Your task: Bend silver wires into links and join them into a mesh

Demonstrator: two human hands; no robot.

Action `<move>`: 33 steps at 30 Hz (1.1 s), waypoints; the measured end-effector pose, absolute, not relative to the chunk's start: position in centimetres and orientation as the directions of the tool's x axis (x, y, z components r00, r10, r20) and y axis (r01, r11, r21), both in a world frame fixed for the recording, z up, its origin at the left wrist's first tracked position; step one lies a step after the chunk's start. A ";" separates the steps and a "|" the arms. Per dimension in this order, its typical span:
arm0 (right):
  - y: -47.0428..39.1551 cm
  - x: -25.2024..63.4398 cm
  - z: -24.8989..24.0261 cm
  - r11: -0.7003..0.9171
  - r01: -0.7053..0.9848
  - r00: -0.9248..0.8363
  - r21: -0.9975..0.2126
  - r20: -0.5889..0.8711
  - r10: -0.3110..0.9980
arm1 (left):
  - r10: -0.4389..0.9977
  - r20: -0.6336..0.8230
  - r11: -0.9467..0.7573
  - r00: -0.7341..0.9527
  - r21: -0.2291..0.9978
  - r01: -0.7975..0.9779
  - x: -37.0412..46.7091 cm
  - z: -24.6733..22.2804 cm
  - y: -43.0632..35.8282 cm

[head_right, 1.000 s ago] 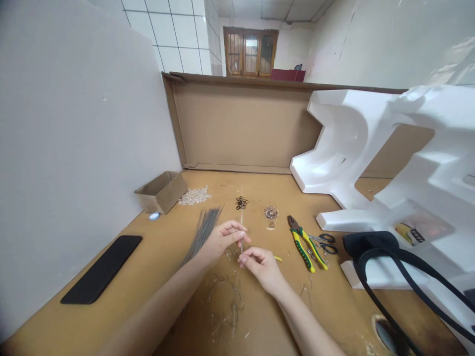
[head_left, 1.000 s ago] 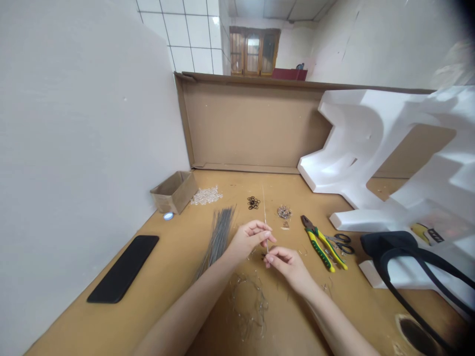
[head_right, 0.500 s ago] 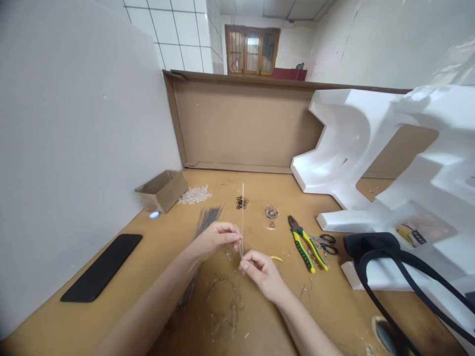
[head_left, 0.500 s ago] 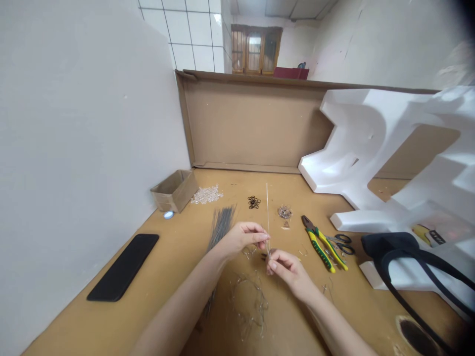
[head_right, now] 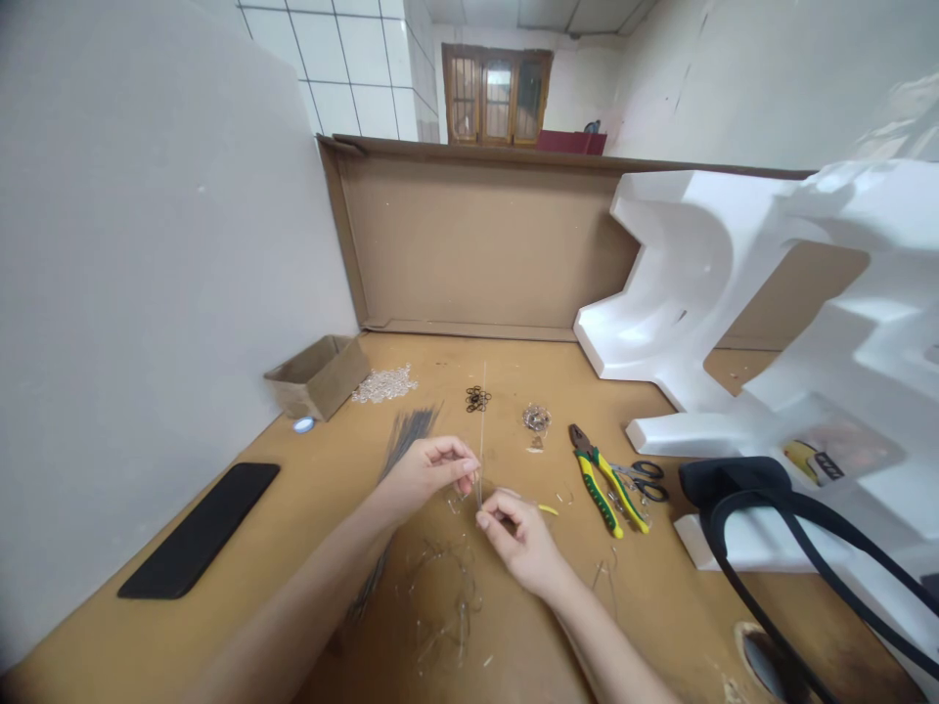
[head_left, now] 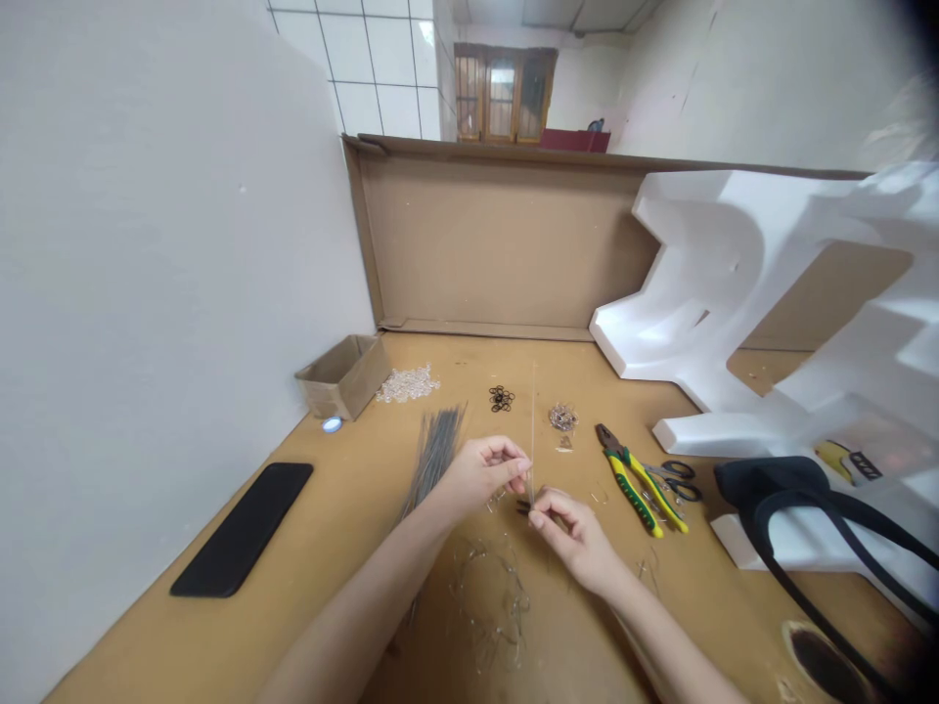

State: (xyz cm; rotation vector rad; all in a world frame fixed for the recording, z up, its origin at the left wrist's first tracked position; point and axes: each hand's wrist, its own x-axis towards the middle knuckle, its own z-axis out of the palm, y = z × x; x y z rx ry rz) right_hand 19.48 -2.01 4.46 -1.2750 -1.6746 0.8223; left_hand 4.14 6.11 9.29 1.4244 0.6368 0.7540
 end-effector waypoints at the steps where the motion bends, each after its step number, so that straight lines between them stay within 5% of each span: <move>1: -2.0 19.5 4.5 0.268 0.402 -0.130 -0.876 0.235 0.963 | 0.775 0.040 0.006 0.631 0.997 -0.072 4.0 9.3 6.2; 16: -2.2 19.4 4.8 0.207 0.302 -0.255 -0.931 0.131 0.958 | 0.613 -0.088 0.177 0.785 0.984 -0.028 3.0 8.9 7.3; 23: -1.9 19.6 4.2 0.157 0.226 -0.207 -0.961 0.110 0.972 | 0.701 -0.035 0.029 0.712 0.999 0.021 3.5 8.8 6.9; 33: -1.5 19.3 2.8 -0.148 -0.082 -0.258 -0.986 -0.122 0.958 | 0.664 -0.106 0.112 0.741 0.993 0.042 3.4 8.3 7.2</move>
